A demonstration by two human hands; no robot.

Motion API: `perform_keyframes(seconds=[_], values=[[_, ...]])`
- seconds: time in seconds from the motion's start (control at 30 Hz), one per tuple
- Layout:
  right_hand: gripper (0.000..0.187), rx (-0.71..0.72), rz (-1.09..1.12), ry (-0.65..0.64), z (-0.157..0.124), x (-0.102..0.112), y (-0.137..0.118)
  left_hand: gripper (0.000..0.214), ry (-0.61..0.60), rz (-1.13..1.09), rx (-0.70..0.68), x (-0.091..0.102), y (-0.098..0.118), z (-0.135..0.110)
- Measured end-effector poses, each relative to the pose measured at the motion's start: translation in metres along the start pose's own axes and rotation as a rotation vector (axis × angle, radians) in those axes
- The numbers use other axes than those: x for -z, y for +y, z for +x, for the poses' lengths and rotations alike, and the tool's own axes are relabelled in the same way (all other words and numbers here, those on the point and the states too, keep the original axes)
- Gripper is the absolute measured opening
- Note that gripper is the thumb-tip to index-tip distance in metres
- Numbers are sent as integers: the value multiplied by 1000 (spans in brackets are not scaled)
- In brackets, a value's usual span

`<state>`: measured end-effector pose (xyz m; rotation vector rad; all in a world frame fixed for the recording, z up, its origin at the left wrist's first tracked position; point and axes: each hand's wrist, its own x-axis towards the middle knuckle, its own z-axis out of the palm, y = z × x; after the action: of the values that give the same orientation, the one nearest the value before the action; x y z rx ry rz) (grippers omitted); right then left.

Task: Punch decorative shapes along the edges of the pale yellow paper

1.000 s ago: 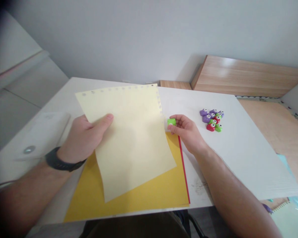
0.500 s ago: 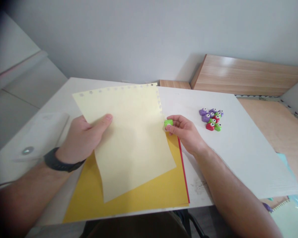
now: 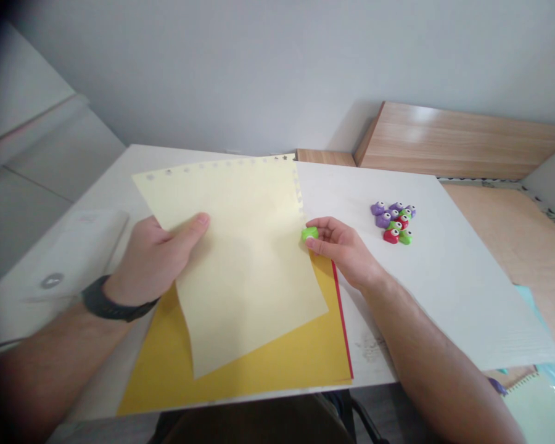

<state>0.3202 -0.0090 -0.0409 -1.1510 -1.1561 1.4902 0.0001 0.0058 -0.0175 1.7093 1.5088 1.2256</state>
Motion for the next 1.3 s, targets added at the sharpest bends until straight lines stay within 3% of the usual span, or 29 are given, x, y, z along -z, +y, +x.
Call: perform_keyframes(seconds=[0.83,1.3], values=[[41,-28,-14,-38,-3,-4,-1,29,24,3,34,0,2,-3],[44,-83,1,24,-3,-12,-4,32,21,-4,17,0,-1,-4]])
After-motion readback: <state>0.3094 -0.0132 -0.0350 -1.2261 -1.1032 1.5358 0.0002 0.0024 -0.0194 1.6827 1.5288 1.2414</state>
